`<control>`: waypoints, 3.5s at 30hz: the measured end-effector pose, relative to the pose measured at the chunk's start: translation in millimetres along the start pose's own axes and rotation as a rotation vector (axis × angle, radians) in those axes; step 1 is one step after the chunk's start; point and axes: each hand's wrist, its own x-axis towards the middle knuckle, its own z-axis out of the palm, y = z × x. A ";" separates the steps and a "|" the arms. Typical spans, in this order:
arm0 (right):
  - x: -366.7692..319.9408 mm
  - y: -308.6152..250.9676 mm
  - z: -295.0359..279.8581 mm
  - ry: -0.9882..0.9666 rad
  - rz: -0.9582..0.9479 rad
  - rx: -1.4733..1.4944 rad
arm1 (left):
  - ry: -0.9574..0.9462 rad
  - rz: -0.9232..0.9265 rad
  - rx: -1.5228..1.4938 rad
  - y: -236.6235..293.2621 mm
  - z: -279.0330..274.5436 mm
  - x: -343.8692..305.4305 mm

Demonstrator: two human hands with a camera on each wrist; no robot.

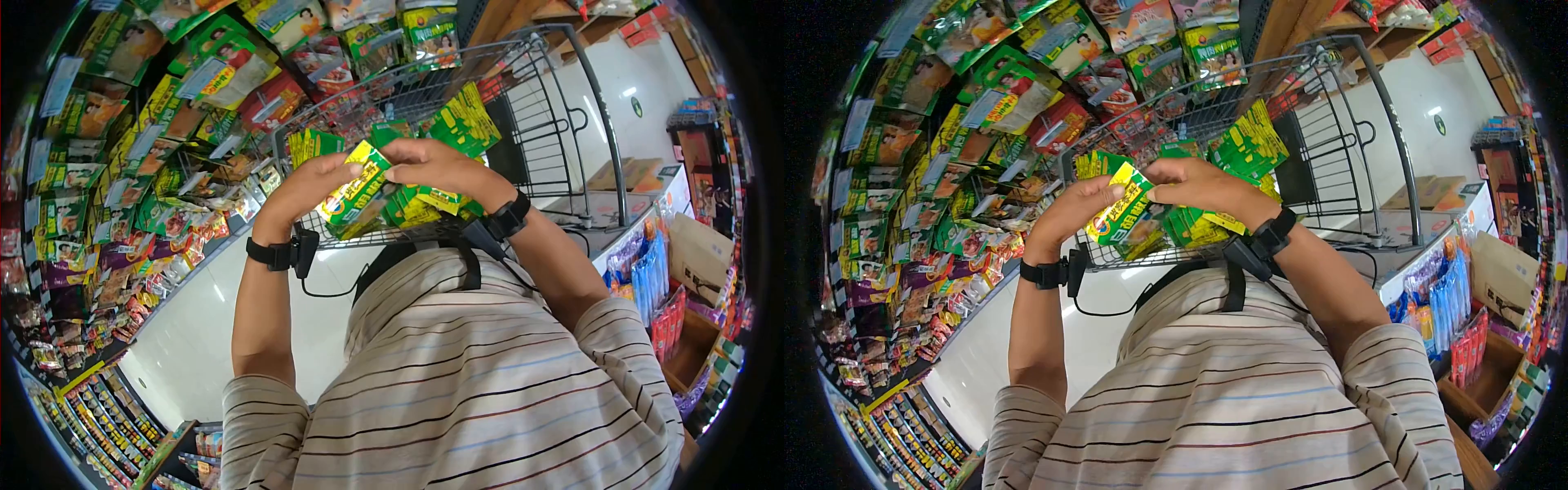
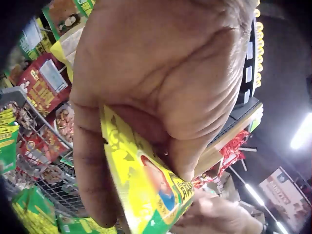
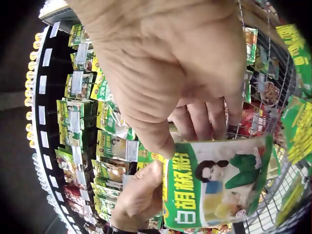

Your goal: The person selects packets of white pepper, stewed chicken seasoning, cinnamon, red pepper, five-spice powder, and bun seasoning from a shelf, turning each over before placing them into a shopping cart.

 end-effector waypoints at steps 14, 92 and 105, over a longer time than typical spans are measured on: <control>-17.5 -70.4 10.7 0.263 -0.077 0.407 | 0.328 0.285 -0.348 18.6 1.5 -65.9; 15.6 -278.6 33.8 0.147 -0.633 -0.108 | 0.677 0.879 -0.110 208.0 -35.8 -120.4; 40.4 -289.9 39.1 0.157 -0.606 -0.143 | 0.698 0.925 -0.123 208.1 -64.3 -119.7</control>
